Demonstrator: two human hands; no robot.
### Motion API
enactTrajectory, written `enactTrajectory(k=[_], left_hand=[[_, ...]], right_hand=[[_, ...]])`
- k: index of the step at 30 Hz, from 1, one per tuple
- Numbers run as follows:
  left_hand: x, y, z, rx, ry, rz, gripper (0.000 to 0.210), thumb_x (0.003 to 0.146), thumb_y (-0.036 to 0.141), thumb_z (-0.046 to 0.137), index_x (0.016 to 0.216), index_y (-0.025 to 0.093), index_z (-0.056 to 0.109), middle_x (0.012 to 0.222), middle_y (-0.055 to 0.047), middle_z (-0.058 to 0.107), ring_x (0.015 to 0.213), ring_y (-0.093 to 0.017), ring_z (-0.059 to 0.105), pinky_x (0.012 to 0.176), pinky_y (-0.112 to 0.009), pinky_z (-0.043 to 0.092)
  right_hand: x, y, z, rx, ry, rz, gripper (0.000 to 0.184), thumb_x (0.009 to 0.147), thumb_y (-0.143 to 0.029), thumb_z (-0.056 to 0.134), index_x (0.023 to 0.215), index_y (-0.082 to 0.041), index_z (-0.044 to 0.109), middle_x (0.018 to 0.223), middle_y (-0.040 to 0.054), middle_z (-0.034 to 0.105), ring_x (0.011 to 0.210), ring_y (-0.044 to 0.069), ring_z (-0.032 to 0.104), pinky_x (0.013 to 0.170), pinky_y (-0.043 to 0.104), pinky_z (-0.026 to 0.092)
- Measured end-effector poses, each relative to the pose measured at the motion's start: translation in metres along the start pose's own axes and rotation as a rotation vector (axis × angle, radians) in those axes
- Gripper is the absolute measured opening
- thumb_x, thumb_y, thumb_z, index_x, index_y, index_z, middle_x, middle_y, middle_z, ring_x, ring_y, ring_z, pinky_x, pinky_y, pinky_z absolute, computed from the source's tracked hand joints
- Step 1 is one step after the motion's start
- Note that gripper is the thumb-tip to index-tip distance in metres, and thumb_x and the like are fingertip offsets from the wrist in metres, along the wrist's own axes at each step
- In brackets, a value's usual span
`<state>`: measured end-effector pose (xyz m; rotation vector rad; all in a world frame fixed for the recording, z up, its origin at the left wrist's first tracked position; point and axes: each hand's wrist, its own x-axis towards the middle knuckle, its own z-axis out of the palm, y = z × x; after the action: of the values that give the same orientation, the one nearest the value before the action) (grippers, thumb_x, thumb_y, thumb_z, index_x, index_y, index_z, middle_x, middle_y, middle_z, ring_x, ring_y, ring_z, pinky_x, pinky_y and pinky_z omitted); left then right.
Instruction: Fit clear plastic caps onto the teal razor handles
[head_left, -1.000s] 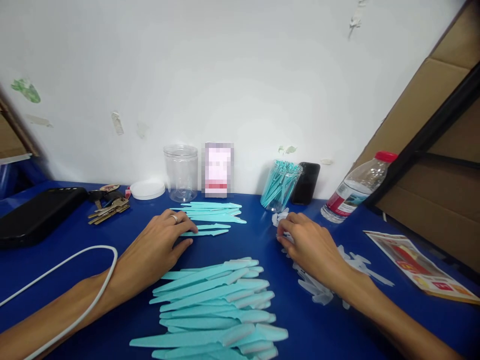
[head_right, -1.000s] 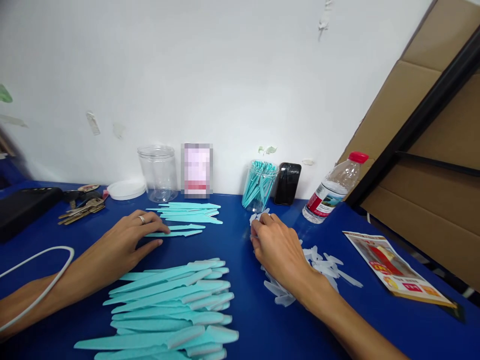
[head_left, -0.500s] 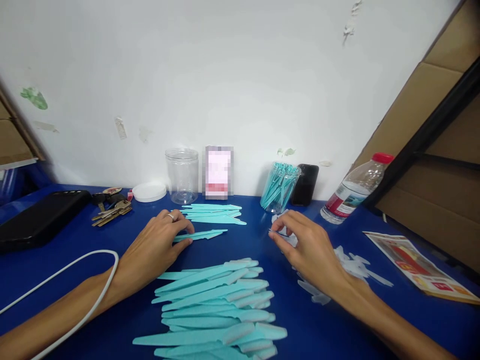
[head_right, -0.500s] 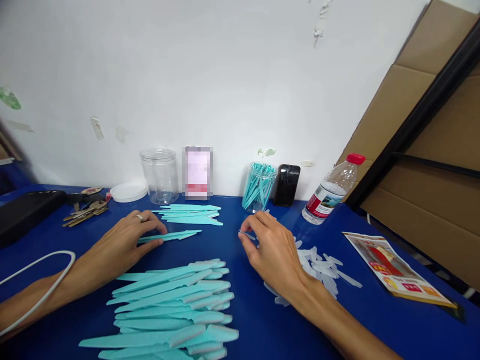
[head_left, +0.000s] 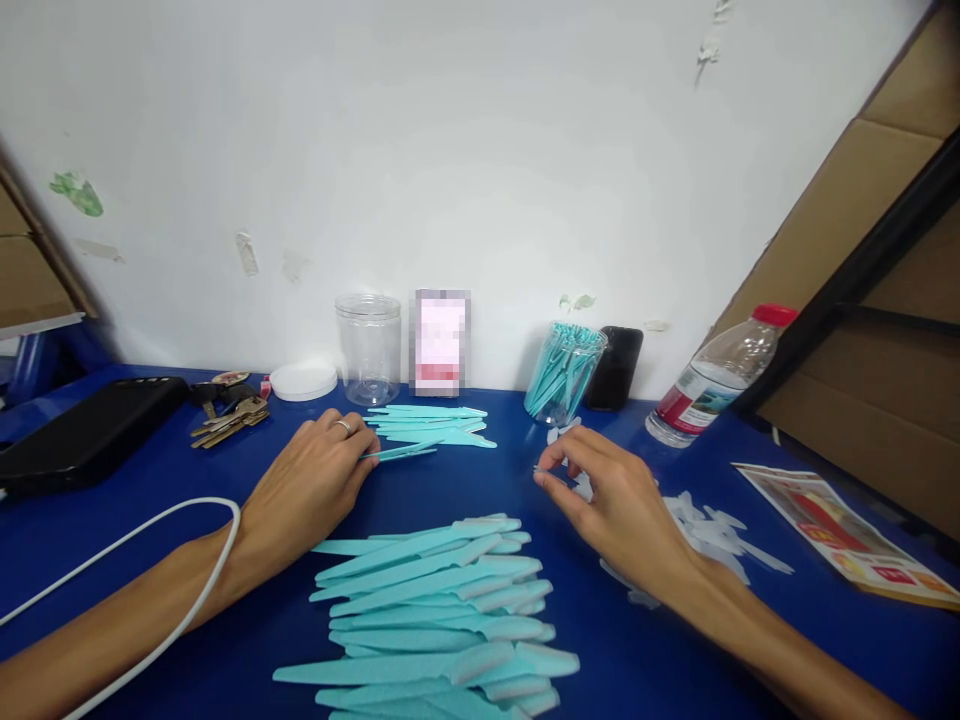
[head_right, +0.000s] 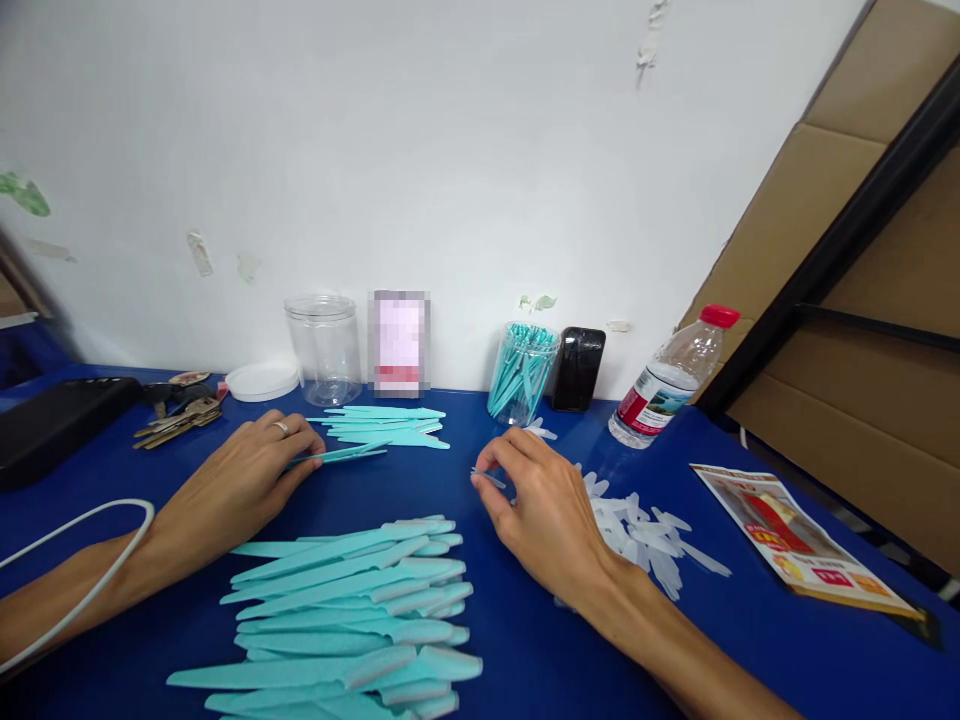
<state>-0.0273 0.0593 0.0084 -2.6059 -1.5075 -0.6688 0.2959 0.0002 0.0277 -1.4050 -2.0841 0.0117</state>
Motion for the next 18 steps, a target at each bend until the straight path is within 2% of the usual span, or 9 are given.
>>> enactTrajectory(k=[8, 14, 16, 18], left_hand=[[0.002, 0.000, -0.006, 0.014, 0.164, 0.011, 0.024, 0.103, 0.032, 0.042, 0.092, 0.022, 0.061, 0.095, -0.010, 0.067, 0.095, -0.033, 0.061, 0.080, -0.043, 0.044], [-0.015, 0.021, -0.009, -0.075, 0.189, 0.124, 0.019, 0.110, 0.030, 0.039, 0.106, 0.022, 0.056, 0.091, -0.003, 0.066, 0.077, -0.023, 0.063, 0.069, -0.035, 0.045], [-0.022, 0.031, -0.009, -0.093, 0.173, 0.170, 0.017, 0.111, 0.027, 0.039, 0.110, 0.023, 0.055, 0.093, -0.002, 0.066, 0.076, -0.021, 0.064, 0.066, -0.033, 0.045], [-0.028, 0.042, -0.011, -0.093, 0.167, 0.199, 0.014, 0.110, 0.024, 0.040, 0.110, 0.024, 0.054, 0.096, -0.003, 0.066, 0.077, -0.021, 0.065, 0.064, -0.033, 0.044]], right_hand=[[-0.001, -0.004, -0.003, 0.129, 0.009, 0.035, 0.010, 0.098, -0.024, 0.059, 0.088, -0.022, 0.063, 0.085, 0.0043, 0.069, 0.077, 0.023, 0.064, 0.064, 0.032, 0.043], [0.000, -0.009, -0.004, 0.221, 0.016, 0.053, 0.012, 0.099, -0.027, 0.059, 0.088, -0.022, 0.062, 0.079, 0.0007, 0.068, 0.070, 0.017, 0.061, 0.060, 0.028, 0.043], [0.001, -0.013, -0.005, 0.367, -0.013, 0.131, 0.014, 0.097, -0.031, 0.064, 0.087, -0.022, 0.067, 0.078, 0.0002, 0.067, 0.069, 0.017, 0.060, 0.059, 0.027, 0.044], [0.002, -0.016, -0.006, 0.590, -0.079, 0.270, 0.018, 0.093, -0.039, 0.071, 0.087, -0.022, 0.073, 0.078, 0.0004, 0.066, 0.064, 0.015, 0.057, 0.054, 0.027, 0.045]])
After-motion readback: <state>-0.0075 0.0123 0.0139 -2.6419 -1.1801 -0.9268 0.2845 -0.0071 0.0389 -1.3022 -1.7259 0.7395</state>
